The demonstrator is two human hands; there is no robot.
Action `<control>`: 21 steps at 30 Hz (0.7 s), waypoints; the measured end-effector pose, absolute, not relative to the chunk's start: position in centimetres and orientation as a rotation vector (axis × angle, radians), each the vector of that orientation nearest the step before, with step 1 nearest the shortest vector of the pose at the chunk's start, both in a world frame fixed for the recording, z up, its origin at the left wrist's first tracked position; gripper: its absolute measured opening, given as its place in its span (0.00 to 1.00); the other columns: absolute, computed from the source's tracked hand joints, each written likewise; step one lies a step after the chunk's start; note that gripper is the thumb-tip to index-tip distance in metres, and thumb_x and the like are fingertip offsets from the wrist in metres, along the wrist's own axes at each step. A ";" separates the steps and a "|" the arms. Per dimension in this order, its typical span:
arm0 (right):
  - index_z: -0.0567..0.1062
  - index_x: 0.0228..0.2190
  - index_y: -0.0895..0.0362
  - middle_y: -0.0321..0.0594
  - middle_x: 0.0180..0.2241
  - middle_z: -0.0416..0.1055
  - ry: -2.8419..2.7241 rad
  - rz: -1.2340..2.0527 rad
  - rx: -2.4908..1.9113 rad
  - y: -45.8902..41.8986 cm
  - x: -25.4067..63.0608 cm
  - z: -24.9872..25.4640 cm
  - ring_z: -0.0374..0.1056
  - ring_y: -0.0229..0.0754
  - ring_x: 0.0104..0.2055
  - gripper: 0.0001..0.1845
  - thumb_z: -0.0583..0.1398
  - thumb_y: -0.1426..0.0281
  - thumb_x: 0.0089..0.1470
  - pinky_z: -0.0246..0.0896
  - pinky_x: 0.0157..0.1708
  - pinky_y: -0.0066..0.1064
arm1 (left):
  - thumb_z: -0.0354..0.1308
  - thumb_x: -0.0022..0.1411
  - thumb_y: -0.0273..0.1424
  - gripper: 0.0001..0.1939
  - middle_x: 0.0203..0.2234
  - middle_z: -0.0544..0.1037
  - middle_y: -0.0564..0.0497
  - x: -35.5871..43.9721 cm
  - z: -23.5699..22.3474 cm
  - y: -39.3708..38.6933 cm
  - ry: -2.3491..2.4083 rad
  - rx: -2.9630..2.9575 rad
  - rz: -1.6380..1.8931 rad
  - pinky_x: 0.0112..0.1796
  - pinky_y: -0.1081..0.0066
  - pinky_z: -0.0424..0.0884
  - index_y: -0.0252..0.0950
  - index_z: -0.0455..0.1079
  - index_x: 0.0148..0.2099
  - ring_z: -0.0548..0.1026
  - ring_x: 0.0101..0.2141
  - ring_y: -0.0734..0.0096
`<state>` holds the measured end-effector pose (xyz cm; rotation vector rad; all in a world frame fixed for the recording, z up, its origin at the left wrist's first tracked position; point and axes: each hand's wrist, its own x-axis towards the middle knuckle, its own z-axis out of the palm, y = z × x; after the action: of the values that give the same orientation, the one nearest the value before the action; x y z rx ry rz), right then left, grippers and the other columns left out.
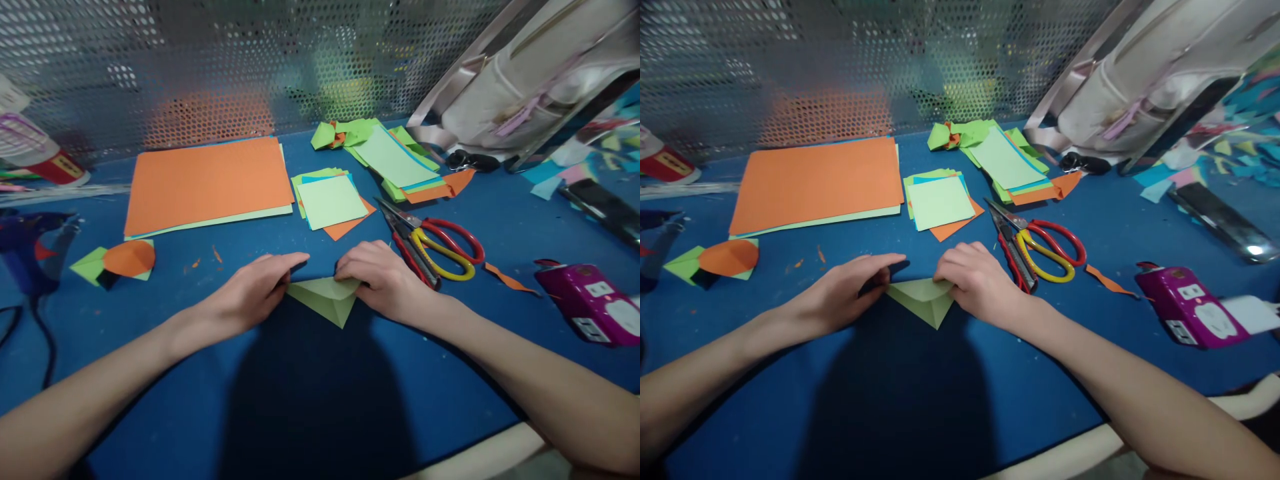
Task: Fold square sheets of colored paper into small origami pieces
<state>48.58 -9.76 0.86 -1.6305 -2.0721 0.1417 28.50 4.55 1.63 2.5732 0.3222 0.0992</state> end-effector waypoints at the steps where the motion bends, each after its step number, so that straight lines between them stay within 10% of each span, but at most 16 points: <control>1: 0.71 0.29 0.58 0.40 0.31 0.73 -2.102 0.134 -1.618 -9.8 48.7 1.0 0.64 0.41 0.35 0.14 0.51 0.84 0.49 0.49 0.34 0.34 | 0.47 0.60 0.21 0.24 0.36 0.73 0.48 28.4 1.7 4.6 0.319 2.569 0.084 0.43 0.70 0.67 0.33 0.59 0.59 0.71 0.39 0.69; 21: 0.74 0.37 0.54 0.39 0.32 0.73 -2.408 -0.282 -1.639 -10.1 47.7 1.1 0.60 0.40 0.34 0.14 0.49 0.74 0.62 0.48 0.36 0.36 | 0.45 0.59 0.21 0.14 0.34 0.73 0.50 28.5 1.8 5.2 0.191 2.618 0.037 0.39 0.71 0.66 0.36 0.66 0.45 0.70 0.38 0.69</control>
<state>47.67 -10.15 1.07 -1.6393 -2.4079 -0.2820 28.55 5.20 1.75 2.6178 0.1909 0.0367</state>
